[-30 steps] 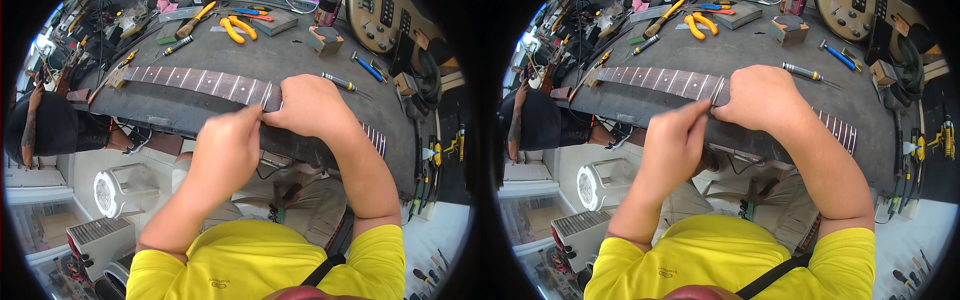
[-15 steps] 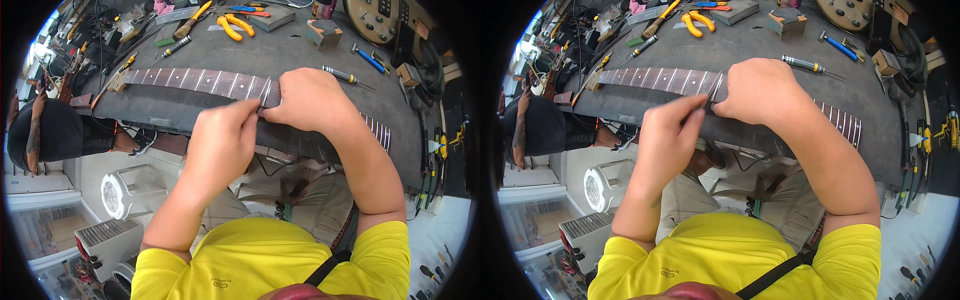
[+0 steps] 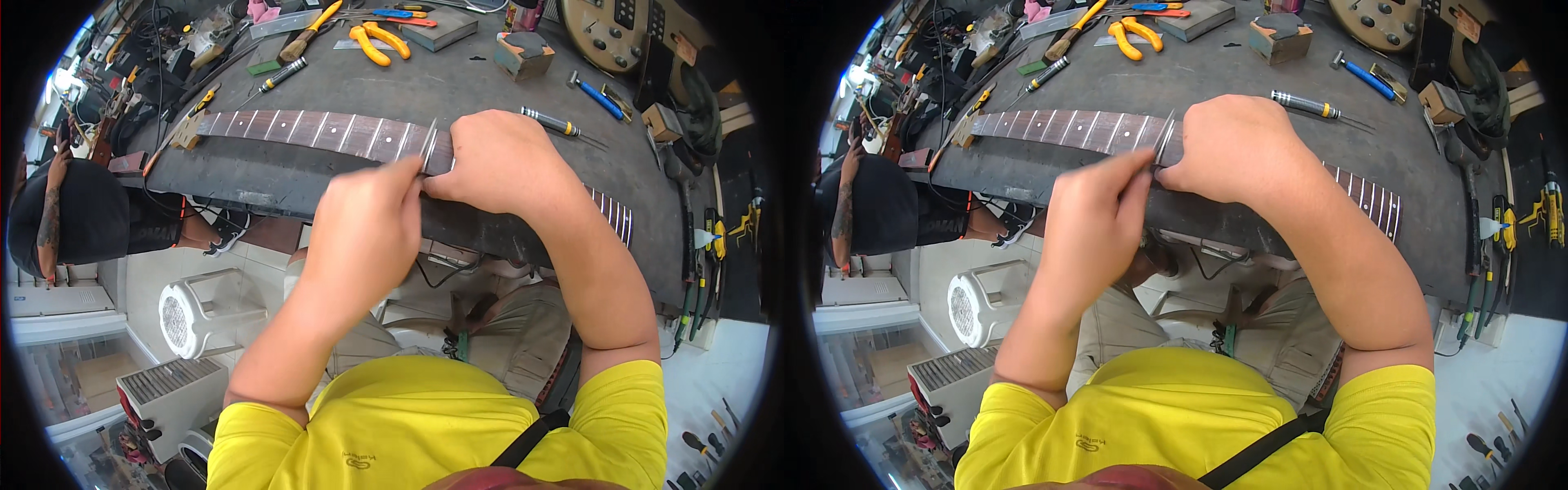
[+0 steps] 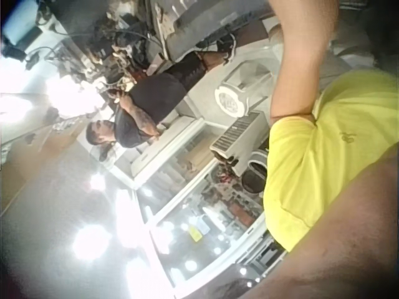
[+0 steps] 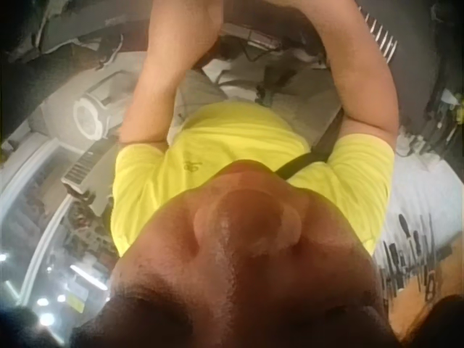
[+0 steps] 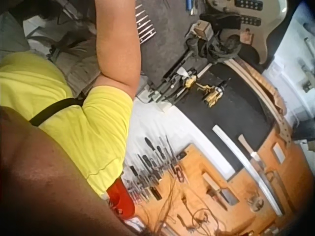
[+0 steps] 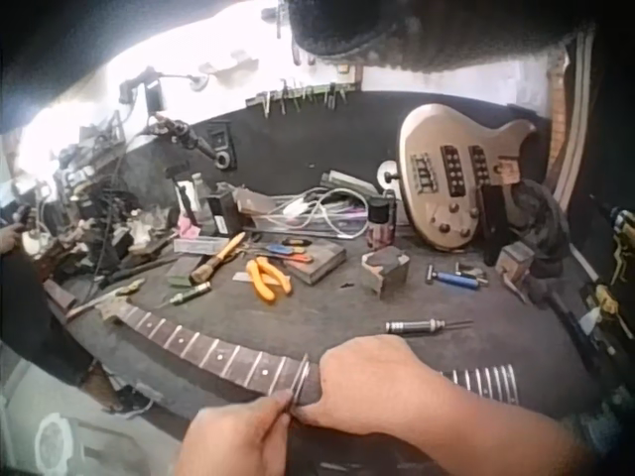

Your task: The person files and shapes the fret edges along a detached guitar neck fretboard using a small metal file by hand.

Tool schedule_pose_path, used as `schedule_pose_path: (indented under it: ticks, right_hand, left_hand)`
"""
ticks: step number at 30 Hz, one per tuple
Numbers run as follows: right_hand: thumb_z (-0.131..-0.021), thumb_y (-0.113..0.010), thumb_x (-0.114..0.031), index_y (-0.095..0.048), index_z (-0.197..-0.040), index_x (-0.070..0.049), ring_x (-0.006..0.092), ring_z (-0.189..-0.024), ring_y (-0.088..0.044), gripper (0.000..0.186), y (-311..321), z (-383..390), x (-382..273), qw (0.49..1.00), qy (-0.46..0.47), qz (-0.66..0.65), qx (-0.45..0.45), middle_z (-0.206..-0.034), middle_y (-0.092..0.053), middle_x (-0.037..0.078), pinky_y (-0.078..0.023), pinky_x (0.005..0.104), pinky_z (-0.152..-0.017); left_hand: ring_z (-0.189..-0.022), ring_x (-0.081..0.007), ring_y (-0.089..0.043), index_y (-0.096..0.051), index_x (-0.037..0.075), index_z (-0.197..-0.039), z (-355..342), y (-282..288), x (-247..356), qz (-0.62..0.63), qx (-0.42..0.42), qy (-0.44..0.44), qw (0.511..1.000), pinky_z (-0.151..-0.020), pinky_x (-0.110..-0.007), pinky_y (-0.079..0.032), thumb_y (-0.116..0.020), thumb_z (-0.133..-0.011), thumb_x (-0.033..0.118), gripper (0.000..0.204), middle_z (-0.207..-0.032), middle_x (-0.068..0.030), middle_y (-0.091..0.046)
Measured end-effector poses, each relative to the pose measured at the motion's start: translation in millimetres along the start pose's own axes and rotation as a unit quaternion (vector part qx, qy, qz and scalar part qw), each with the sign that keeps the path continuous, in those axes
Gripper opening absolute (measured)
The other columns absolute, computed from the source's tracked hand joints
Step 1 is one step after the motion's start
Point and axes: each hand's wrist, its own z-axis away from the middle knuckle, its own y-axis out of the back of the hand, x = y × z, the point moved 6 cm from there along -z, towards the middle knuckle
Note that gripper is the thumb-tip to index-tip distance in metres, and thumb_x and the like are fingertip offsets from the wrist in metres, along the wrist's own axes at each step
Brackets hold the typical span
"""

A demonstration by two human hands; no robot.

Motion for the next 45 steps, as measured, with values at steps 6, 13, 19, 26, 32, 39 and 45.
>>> schedule_pose_path:
  ticks: [6,13,19,26,32,39,45]
  right_hand:
    - [-0.086,-0.081,-0.053,-0.087,-0.092,-0.001,0.0401,-0.095,-0.082,0.053,4.2,-0.5,-7.3,0.999,0.024,-0.007,0.034,-0.094,-0.083,0.02,-0.066,0.0481,-0.086]
    - [-0.086,-0.081,-0.052,-0.086,-0.092,-0.001,0.0401,-0.093,-0.081,0.052,-1.9,-1.6,0.7,0.999,0.015,-0.013,0.038,-0.091,-0.082,0.021,-0.066,0.0484,-0.084]
    - [-0.087,-0.081,-0.053,-0.086,-0.092,0.0,0.0412,-0.094,-0.081,0.053,4.0,-0.9,-5.5,1.0,0.018,-0.005,0.02,-0.092,-0.082,0.022,-0.065,0.0492,-0.087]
    - [-0.087,-0.081,-0.054,-0.086,-0.093,0.001,0.0416,-0.095,-0.081,0.055,0.5,-2.6,-4.5,0.999,0.026,-0.004,0.035,-0.092,-0.083,0.023,-0.065,0.0493,-0.086]
    - [-0.087,-0.081,-0.053,-0.086,-0.092,0.002,0.0424,-0.094,-0.081,0.055,4.8,0.2,-2.5,1.0,0.014,-0.004,0.015,-0.092,-0.082,0.023,-0.065,0.0503,-0.087]
    - [-0.087,-0.08,-0.053,-0.086,-0.092,0.001,0.0422,-0.091,-0.081,0.055,-1.6,-2.6,-2.2,0.999,0.025,-0.008,0.037,-0.089,-0.082,0.022,-0.065,0.0506,-0.085]
    - [-0.086,-0.08,-0.054,-0.086,-0.09,0.0,0.0417,-0.088,-0.08,0.055,1.2,-1.7,-3.1,1.0,0.018,-0.014,0.017,-0.087,-0.081,0.021,-0.065,0.0498,-0.083]
  left_hand:
    - [-0.085,-0.0525,-0.073,-0.078,-0.007,-0.112,-7.4,5.0,-1.1,0.023,0.014,-0.02,0.999,-0.077,-0.056,-0.059,-0.069,-0.101,0.003,0.018,-0.087,-0.0312,-0.073]
    - [-0.085,-0.0519,-0.073,-0.078,-0.006,-0.114,22.3,5.6,-0.1,0.059,0.03,0.003,0.998,-0.077,-0.054,-0.06,-0.07,-0.101,0.001,0.017,-0.091,-0.031,-0.075]
    - [-0.084,-0.0522,-0.074,-0.077,-0.005,-0.117,-18.6,-4.3,-7.6,0.037,0.006,0.008,0.999,-0.076,-0.056,-0.06,-0.073,-0.098,-0.002,0.02,-0.089,-0.0299,-0.075]
    - [-0.082,-0.0512,-0.073,-0.075,-0.004,-0.123,35.7,7.3,-10.6,0.053,0.019,-0.016,0.998,-0.073,-0.057,-0.058,-0.074,-0.097,-0.003,0.026,-0.085,-0.0288,-0.073]
    - [-0.085,-0.0502,-0.075,-0.078,-0.005,-0.123,-16.1,-13.0,-11.4,-0.021,-0.009,-0.016,1.0,-0.077,-0.05,-0.061,-0.074,-0.099,0.0,0.025,-0.097,-0.0294,-0.077]
    - [-0.074,-0.0379,-0.076,-0.071,-0.005,-0.132,72.0,16.1,-12.1,0.018,0.041,-0.098,0.994,-0.065,-0.045,-0.06,-0.078,-0.094,-0.007,0.039,-0.088,-0.0203,-0.076]
    - [-0.058,-0.0291,-0.069,-0.071,-0.001,-0.13,67.9,17.4,-28.0,0.082,0.0,0.065,0.995,-0.056,-0.039,-0.054,-0.078,-0.097,-0.004,0.033,-0.075,-0.0134,-0.071]
